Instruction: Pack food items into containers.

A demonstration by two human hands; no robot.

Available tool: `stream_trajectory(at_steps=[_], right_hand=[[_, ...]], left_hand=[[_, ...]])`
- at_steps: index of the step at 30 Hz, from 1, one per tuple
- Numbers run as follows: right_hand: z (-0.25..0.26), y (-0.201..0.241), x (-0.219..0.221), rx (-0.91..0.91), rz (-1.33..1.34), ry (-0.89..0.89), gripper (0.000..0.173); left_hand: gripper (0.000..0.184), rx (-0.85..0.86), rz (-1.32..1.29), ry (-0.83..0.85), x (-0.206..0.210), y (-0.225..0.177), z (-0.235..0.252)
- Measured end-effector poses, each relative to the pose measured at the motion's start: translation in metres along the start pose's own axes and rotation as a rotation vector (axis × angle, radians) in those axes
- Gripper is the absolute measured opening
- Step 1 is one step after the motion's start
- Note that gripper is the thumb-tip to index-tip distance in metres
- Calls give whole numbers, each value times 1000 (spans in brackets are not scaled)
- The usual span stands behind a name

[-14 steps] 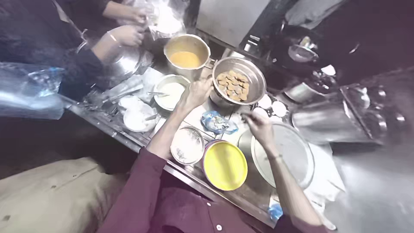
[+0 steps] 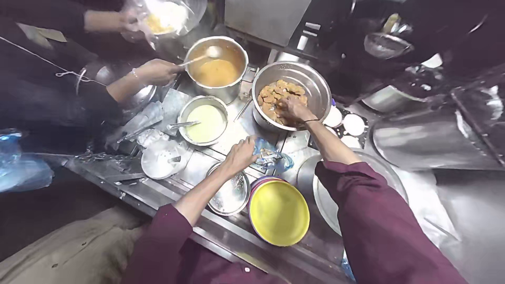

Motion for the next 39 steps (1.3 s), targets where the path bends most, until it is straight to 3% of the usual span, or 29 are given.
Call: stream_trajectory(at_steps=[1,3,4,6,8,12,19,23,25,29,32,35,39], right_hand=[[10,-17,20,0,48,70,45],[24,-26,24,39,34,302,49],[27,-24,23,33,-6,324,46],[23,-19,25,17,-89,303,34],[19,-17,26,61,-49,267,32],[23,-23,28,190,130,210,43],[40,-29,21,189,198,362,71],[43,-34,20,192,267,348,53],[28,-34,14,210,358,313,54],[-27,-4,-34,320,573,25,60],[-97,56,-64,148,539,87,53],[-135,111,-29,23,254,320,37],[-128,122,59,-112,147,295,21]], left_hand=[[70,-7,-25,-11,3,4,3],[67,-39,-65,-35,6,8,9],[64,-54,-83,-50,8,10,13],[56,-81,-130,-71,16,13,16],[50,-99,-188,-81,22,13,18],[46,-94,-292,-58,28,12,21],[43,-46,-270,20,32,7,19],[40,-23,-446,7,27,8,20],[40,-33,-673,-2,28,9,18],[47,-2,-1084,-25,33,12,19],[55,-14,-1182,-37,30,11,14],[59,-7,-1171,-33,31,8,8],[63,-12,-1169,-37,34,-1,5]])
Point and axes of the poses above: each hand's wrist, its own z-axis towards the middle knuckle, its own x-axis out of the palm, y = z × x, the point moved 1 cm from there along z, towards the middle knuckle, and after that the axes turned 5 degrees about y, right-handed, at the moved point
